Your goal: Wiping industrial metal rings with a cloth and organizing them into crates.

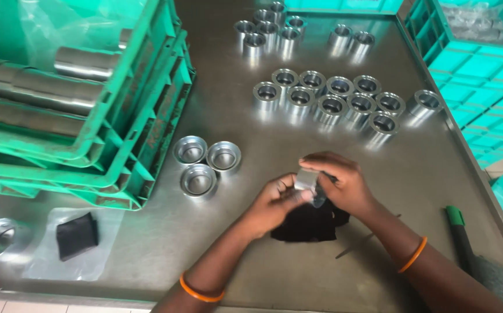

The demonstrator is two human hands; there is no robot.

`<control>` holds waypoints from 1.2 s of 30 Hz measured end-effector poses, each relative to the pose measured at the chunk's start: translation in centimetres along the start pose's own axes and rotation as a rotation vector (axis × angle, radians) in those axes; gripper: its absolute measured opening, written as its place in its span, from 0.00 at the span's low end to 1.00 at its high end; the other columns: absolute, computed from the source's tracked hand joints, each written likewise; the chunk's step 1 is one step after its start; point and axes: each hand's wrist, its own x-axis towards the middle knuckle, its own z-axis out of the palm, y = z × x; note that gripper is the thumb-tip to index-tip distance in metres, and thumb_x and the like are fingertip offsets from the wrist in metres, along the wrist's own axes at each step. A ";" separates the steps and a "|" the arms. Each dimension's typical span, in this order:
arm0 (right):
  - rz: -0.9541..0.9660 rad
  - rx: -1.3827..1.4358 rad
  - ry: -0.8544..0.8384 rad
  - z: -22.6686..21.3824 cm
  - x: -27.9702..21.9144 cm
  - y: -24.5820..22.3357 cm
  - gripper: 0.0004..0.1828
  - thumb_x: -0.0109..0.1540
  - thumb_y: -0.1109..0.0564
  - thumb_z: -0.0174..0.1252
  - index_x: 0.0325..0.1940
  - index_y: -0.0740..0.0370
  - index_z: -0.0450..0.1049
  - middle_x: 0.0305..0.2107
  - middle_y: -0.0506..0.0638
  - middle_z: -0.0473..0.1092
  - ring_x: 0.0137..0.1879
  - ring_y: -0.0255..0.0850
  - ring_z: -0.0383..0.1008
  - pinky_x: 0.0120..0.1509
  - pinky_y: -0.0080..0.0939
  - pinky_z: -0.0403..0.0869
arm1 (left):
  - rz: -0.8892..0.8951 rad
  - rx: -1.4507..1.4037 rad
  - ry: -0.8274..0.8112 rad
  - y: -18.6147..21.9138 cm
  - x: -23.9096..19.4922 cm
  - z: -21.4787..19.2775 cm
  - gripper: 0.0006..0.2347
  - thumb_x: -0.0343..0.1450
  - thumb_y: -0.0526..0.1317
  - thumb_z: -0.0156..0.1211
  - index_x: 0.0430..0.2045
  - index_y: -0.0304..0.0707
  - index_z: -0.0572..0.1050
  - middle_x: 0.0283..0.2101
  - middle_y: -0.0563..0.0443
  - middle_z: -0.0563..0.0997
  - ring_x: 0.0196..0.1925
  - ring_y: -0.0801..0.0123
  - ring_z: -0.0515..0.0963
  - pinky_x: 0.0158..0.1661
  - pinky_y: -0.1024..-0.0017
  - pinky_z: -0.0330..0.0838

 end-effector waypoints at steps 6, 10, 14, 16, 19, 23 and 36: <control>0.520 0.408 -0.061 1.0 -1.5 1.7 0.17 0.62 0.65 0.59 0.56 0.65 0.75 0.43 0.51 0.77 0.48 0.36 0.78 0.52 0.36 0.77 | 0.339 0.540 0.172 1.4 -1.8 3.1 0.11 0.71 0.36 0.69 0.43 0.34 0.75 0.49 0.45 0.77 0.53 0.62 0.78 0.55 0.67 0.72; 0.487 0.549 -0.257 0.8 -2.2 2.0 0.11 0.66 0.61 0.55 0.52 0.67 0.76 0.41 0.52 0.76 0.47 0.37 0.76 0.51 0.35 0.75 | 0.392 0.505 0.104 2.0 -1.5 2.7 0.14 0.71 0.36 0.69 0.48 0.36 0.73 0.55 0.46 0.78 0.60 0.59 0.79 0.62 0.65 0.71; 0.856 0.546 -0.209 0.3 0.5 -2.9 0.12 0.65 0.52 0.54 0.44 0.64 0.74 0.27 0.54 0.70 0.29 0.40 0.72 0.31 0.38 0.69 | 0.402 0.666 0.126 2.9 -1.3 2.3 0.22 0.67 0.34 0.70 0.54 0.35 0.71 0.58 0.43 0.74 0.63 0.53 0.74 0.63 0.60 0.64; 1.365 0.668 -0.249 0.5 0.2 -3.1 0.15 0.65 0.45 0.54 0.40 0.59 0.73 0.14 0.54 0.66 0.14 0.42 0.67 0.16 0.40 0.63 | 0.385 0.695 0.155 3.1 -1.3 2.0 0.22 0.67 0.34 0.69 0.56 0.36 0.70 0.55 0.45 0.76 0.62 0.54 0.76 0.64 0.60 0.64; 1.376 0.785 -0.276 0.6 -0.8 -2.1 0.20 0.67 0.47 0.48 0.38 0.70 0.70 0.13 0.53 0.67 0.12 0.37 0.66 0.13 0.38 0.63 | 0.390 0.714 0.136 3.7 -1.3 2.0 0.20 0.66 0.32 0.72 0.51 0.36 0.73 0.56 0.44 0.76 0.60 0.56 0.75 0.61 0.61 0.64; 1.320 0.781 -0.349 0.0 0.5 -2.9 0.15 0.64 0.48 0.49 0.40 0.62 0.73 0.13 0.52 0.68 0.13 0.38 0.68 0.15 0.37 0.64 | 0.264 0.453 0.132 3.7 -1.4 1.8 0.17 0.68 0.33 0.72 0.49 0.36 0.74 0.42 0.51 0.76 0.46 0.70 0.77 0.50 0.72 0.73; 0.664 -0.291 -0.646 -6.5 -1.7 5.3 0.28 0.49 0.46 0.72 0.52 0.53 0.76 0.44 0.51 0.74 0.55 0.48 0.70 0.61 0.48 0.67 | -0.053 0.244 0.273 1.3 0.0 -0.5 0.18 0.66 0.38 0.73 0.47 0.32 0.78 0.43 0.51 0.85 0.46 0.75 0.81 0.51 0.72 0.74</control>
